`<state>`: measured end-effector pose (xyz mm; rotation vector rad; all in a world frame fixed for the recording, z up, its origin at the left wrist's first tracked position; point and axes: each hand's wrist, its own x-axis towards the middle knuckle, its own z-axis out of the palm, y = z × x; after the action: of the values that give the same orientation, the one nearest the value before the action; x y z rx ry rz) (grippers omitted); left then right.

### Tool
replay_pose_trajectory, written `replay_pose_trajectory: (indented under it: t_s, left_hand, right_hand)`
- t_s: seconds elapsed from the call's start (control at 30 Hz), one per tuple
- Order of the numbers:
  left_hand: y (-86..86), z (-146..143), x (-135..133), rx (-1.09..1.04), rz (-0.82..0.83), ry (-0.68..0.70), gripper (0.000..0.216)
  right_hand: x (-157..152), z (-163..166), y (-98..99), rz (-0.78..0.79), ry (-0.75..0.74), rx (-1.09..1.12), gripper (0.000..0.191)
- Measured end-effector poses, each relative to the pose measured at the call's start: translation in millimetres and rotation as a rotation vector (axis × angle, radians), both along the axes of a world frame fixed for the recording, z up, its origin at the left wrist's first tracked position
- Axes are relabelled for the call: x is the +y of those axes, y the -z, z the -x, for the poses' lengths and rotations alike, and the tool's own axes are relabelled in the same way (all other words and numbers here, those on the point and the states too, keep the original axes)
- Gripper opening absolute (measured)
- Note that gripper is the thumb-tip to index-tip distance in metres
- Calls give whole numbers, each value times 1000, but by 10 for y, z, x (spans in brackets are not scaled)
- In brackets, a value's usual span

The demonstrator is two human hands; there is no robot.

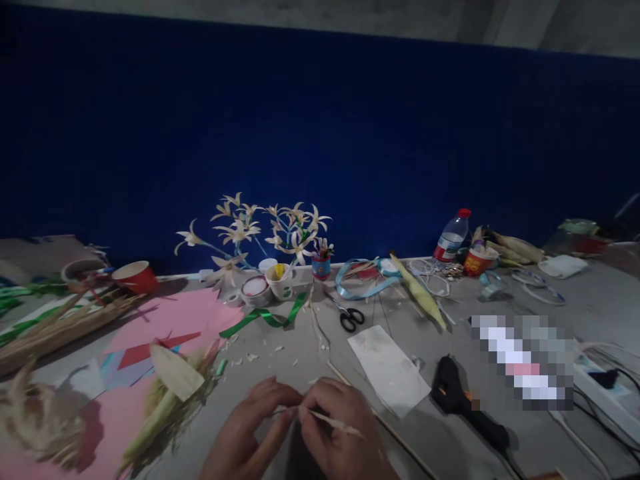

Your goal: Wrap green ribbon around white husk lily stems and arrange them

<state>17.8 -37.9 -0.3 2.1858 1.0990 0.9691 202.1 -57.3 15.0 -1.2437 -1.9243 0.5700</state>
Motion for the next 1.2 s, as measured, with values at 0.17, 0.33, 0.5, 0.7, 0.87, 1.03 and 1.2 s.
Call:
replay_pose_trajectory:
  t_s: [0.17, 0.33, 0.5, 0.7, 0.87, 1.03, 1.2]
  left_hand:
    - [-56, -140, -58, 22, 19, -48, 16]
    - [20, -17, -10, 22, -20, -210, 15]
    - [16, 161, 4, -149, 150, -249, 23]
    - [-181, -165, -88, -136, 4, -56, 17]
    - [-135, -226, -40, -90, -79, -128, 18]
    - [14, 70, 60, -12, -58, -300, 18]
    - [-104, 87, -19, -47, -49, -224, 17]
  right_hand:
    - [5, 17, 75, -5, -22, -30, 23]
    - [-43, -56, 95, -122, 6, 61, 23]
    - [-56, -143, 37, 5, 34, 112, 28]
    - [-23, -28, 53, 24, 2, 79, 28]
    - [-59, -16, 79, -52, 24, 60, 26]
    - [-92, -76, 56, -51, 48, 106, 25]
    - [-80, -50, 45, -25, 105, 163, 29]
